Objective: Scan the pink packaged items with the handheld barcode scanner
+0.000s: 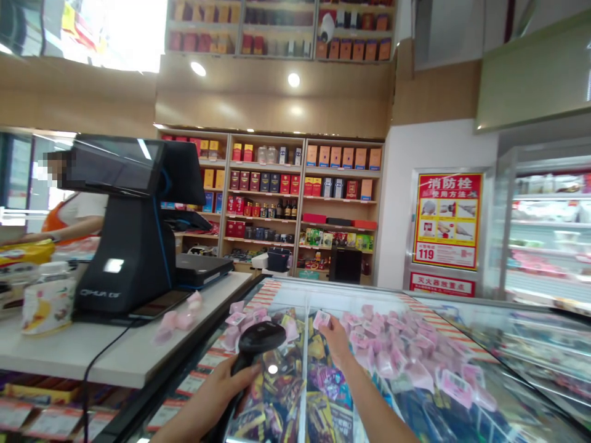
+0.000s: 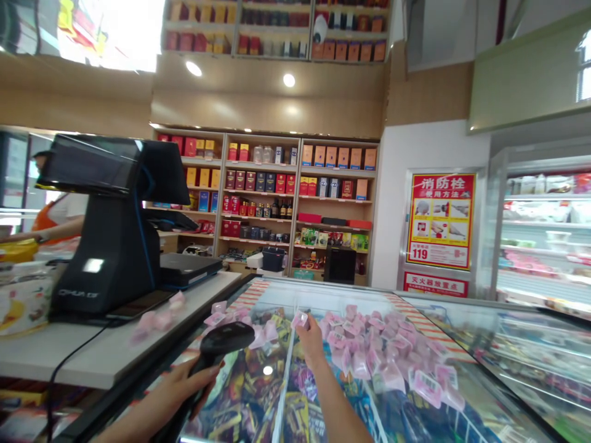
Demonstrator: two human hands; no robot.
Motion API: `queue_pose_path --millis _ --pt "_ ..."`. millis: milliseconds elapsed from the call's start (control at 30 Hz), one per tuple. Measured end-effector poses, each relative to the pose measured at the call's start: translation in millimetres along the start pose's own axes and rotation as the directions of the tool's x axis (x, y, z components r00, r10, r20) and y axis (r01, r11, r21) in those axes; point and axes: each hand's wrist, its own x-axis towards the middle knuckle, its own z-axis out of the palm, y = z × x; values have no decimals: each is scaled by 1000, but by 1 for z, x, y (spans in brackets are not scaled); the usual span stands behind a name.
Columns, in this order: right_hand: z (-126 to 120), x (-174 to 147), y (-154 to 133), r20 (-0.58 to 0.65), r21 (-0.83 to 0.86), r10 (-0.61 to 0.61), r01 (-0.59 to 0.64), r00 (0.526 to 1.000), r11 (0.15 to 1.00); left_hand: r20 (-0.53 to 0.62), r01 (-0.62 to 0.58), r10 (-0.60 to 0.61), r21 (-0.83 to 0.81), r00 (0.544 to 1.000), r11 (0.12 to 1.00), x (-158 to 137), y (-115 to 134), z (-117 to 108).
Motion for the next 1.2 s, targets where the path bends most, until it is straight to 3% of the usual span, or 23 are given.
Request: queue_pose_path --millis 133,500,667,800,900,1033,1133,1200 --pt "-4 0 0 110 -121 -93 106 990 987 43 20 -21 14 999 1000 2 3 5" --pt "-4 0 -5 161 -302 -120 165 980 939 21 -39 39 3 999 999 0 12 4" --pt "15 -5 10 52 -621 -115 122 992 774 -12 -54 54 3 998 999 5 9 -14" --pt "46 -12 25 2 -715 -140 100 990 692 -64 -31 31 -1 997 1000 7 -1 -27" --pt "72 -16 32 35 -778 -150 121 988 616 -111 -54 54 8 992 999 6 -12 -32" --pt "97 -18 31 134 -826 -37 132 990 548 -127 -28 33 40 991 999 3 -16 -33" --pt "90 -13 18 143 -855 -3 125 990 504 -140 0 8 53 990 999 2 -12 -30" --pt "68 -6 3 139 -884 -42 144 989 445 -139 12 -2 67 990 998 4 -11 -28"
